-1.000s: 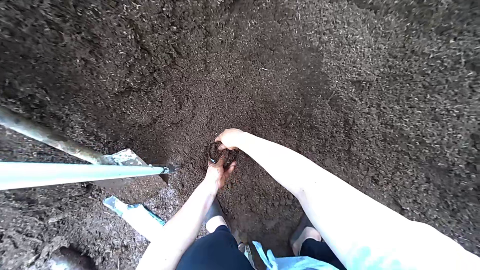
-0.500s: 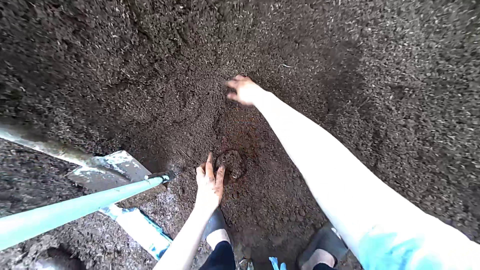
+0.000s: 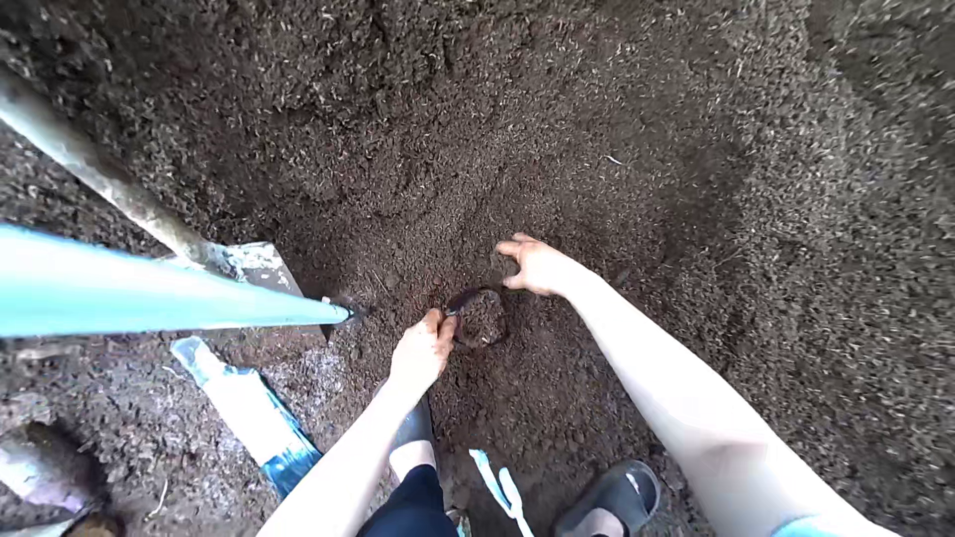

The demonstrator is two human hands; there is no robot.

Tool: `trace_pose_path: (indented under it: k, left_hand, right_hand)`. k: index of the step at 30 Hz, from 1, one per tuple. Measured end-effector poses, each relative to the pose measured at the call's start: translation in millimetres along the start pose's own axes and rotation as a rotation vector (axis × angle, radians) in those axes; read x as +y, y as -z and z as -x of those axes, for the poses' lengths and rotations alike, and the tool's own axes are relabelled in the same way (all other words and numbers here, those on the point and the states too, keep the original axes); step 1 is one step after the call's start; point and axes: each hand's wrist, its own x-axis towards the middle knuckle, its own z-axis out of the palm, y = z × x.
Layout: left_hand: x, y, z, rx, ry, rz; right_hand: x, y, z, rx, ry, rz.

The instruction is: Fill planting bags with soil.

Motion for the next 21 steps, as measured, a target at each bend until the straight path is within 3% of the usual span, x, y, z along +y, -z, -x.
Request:
trace_pose_path:
  k: [4, 6, 9, 13, 21]
  left_hand:
    - [-10.5, -7.8, -0.1, -0.076, -0.008, 0.188]
    - [-11.0, -6.7, 1.7, -0.182, 0.023, 0.204]
    - [-4.1, -6.8, 8.0, -0.168, 0.016, 0.233]
    - [-5.7, -9.9, 5.2, -0.152, -0.007, 0.163]
    - [-6.0, -10.4, 5.0, -0.141, -0.082, 0.024]
  right_hand:
    - [-49.2, -0.9, 55.6, 0.052, 0.104, -0.097]
    - [-59.6, -12.4, 62.4, 0.031, 0.079, -0.258]
    - [-64.1, -29.4, 64.9, 0.065, -0.007, -0.374]
    - [-68.5, -61.1, 62.8, 0.244, -0.067, -0.156]
    - [-52.9, -113.0, 75.1, 0.56, 0.141, -0.025]
